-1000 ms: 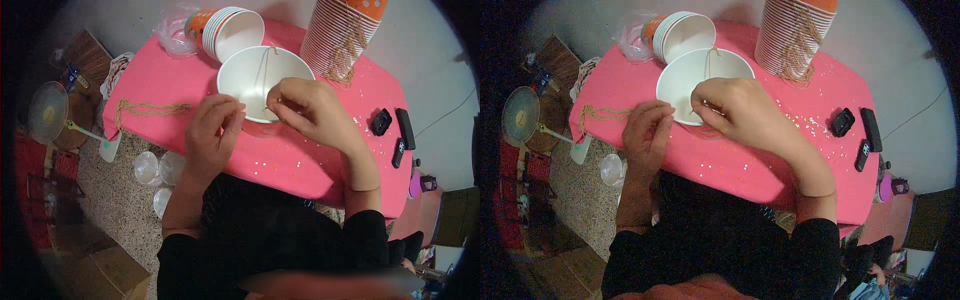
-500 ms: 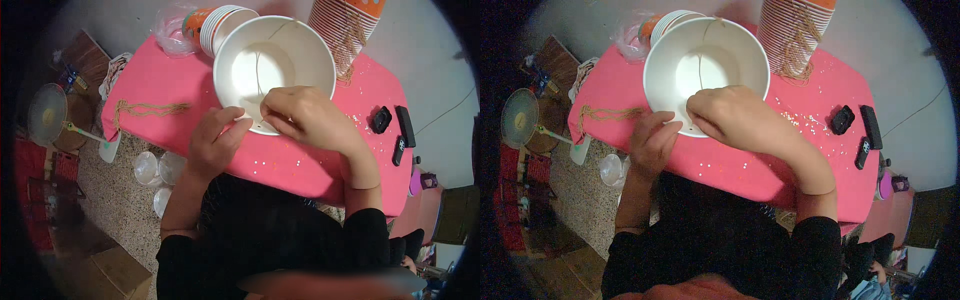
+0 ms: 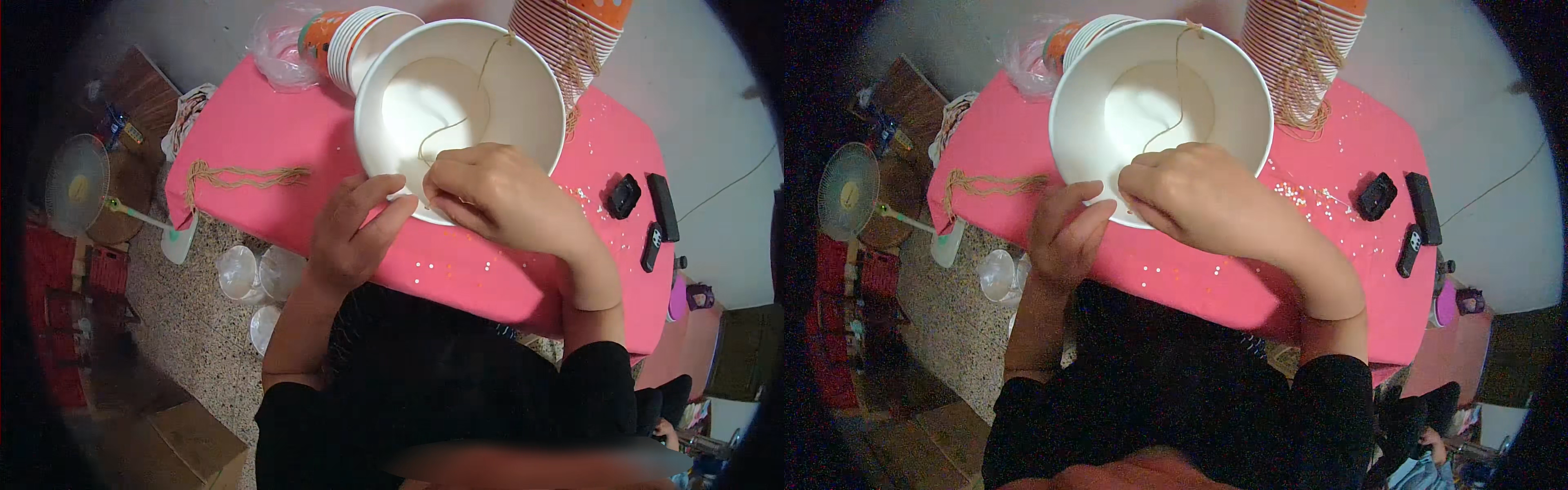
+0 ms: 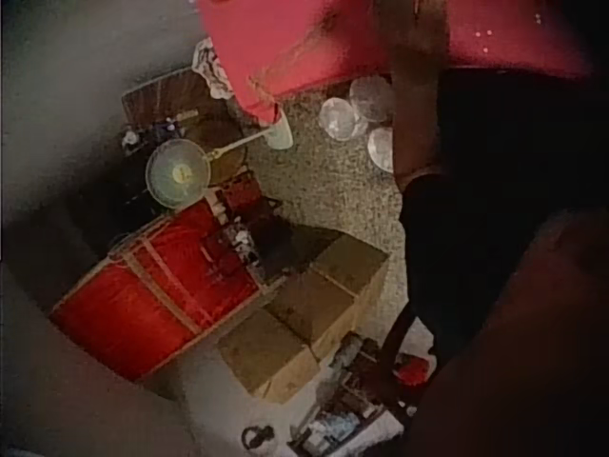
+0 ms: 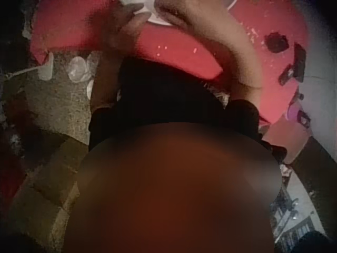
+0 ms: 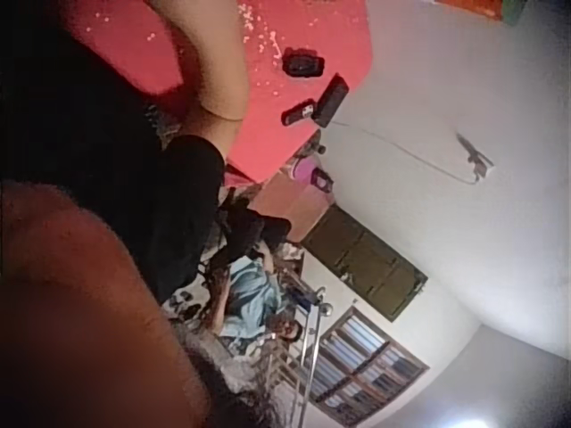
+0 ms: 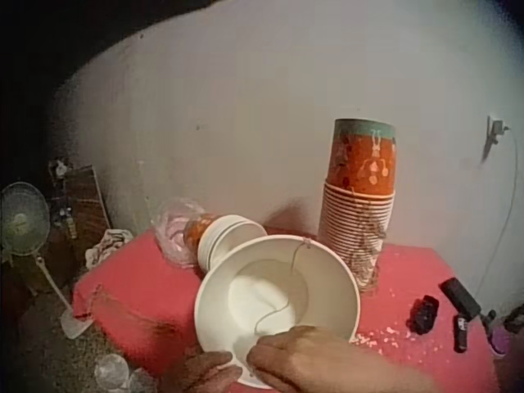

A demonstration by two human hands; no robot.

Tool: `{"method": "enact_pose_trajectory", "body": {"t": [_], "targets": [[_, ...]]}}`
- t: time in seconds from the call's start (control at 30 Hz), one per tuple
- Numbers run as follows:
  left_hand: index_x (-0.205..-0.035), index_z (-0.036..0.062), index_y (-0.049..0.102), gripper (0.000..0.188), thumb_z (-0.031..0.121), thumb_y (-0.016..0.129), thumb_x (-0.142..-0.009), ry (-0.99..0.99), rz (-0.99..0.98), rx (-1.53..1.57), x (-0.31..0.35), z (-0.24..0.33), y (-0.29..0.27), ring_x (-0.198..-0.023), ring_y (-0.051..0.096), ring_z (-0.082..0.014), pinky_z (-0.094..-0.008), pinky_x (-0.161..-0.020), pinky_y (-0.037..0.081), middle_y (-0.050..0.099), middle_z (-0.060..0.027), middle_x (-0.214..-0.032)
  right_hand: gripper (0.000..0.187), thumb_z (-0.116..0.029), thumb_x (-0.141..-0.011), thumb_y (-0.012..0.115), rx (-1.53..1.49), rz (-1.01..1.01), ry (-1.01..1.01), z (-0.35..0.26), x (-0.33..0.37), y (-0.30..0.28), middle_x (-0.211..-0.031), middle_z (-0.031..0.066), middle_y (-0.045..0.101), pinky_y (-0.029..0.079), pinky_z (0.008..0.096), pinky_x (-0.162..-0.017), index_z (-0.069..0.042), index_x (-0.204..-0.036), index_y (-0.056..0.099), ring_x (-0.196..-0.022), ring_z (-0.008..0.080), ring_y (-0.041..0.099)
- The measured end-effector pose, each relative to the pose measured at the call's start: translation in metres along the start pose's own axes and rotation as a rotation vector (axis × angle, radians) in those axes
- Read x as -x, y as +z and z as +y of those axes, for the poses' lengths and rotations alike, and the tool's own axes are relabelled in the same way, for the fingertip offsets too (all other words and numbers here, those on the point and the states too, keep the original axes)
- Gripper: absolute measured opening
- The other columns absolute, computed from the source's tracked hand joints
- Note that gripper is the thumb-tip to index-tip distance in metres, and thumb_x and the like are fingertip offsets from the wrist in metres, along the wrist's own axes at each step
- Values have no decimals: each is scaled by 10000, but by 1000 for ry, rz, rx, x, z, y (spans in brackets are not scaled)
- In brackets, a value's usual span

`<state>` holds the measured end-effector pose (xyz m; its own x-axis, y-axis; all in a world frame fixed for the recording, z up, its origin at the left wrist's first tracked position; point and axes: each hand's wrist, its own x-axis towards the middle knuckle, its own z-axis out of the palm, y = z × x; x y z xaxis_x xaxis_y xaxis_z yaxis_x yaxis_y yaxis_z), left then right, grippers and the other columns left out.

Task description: Tie elastic strings to pre-punched holes in paper buckets for packaging.

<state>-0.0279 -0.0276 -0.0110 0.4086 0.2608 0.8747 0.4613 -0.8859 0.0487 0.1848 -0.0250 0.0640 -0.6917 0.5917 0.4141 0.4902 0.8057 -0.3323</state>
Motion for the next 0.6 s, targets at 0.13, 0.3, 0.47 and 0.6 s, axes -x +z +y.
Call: {"method": "enact_pose_trajectory", "body": {"t": [0.13, 0.3, 0.47, 0.6], "targets": [[-985, 31, 637, 289, -8, 704, -707, -5, 8, 1, -4, -1, 1, -881, 613, -297, -373, -718, 528, 606, -142, -1076, 96, -83, -813, 623, -19, 5, -21, 2, -2, 3, -748, 143, 572, 440, 443, -637, -11, -823, 561, -729, 359, 578], [-1005, 33, 642, 298, -18, 709, -719, -168, -52, 45, -8, -1, 1, -900, 611, -285, -360, -738, 523, 610, -124, -1077, 143, -128, -848, 615, -139, -57, 28, 11, 1, 6, -814, 164, 614, 456, 444, -687, 4, -903, 608, -790, 372, 596], [-1033, 35, 638, 321, -44, 699, -728, -268, -40, 88, -5, -8, 9, -899, 605, -269, -346, -745, 516, 607, -119, -1082, 186, -141, -869, 612, -249, -197, 75, 19, -4, 0, -834, 176, 618, 469, 414, -692, 19, -962, 614, -787, 369, 602], [-989, 24, 615, 302, -50, 715, -714, -362, 162, 100, 1, -3, 17, -806, 597, -224, -322, -688, 506, 608, -99, -980, 194, -124, -871, 608, -304, -200, 93, 21, -4, 2, -842, 175, 613, 477, 386, -694, 29, -991, 615, -773, 344, 606]]}}
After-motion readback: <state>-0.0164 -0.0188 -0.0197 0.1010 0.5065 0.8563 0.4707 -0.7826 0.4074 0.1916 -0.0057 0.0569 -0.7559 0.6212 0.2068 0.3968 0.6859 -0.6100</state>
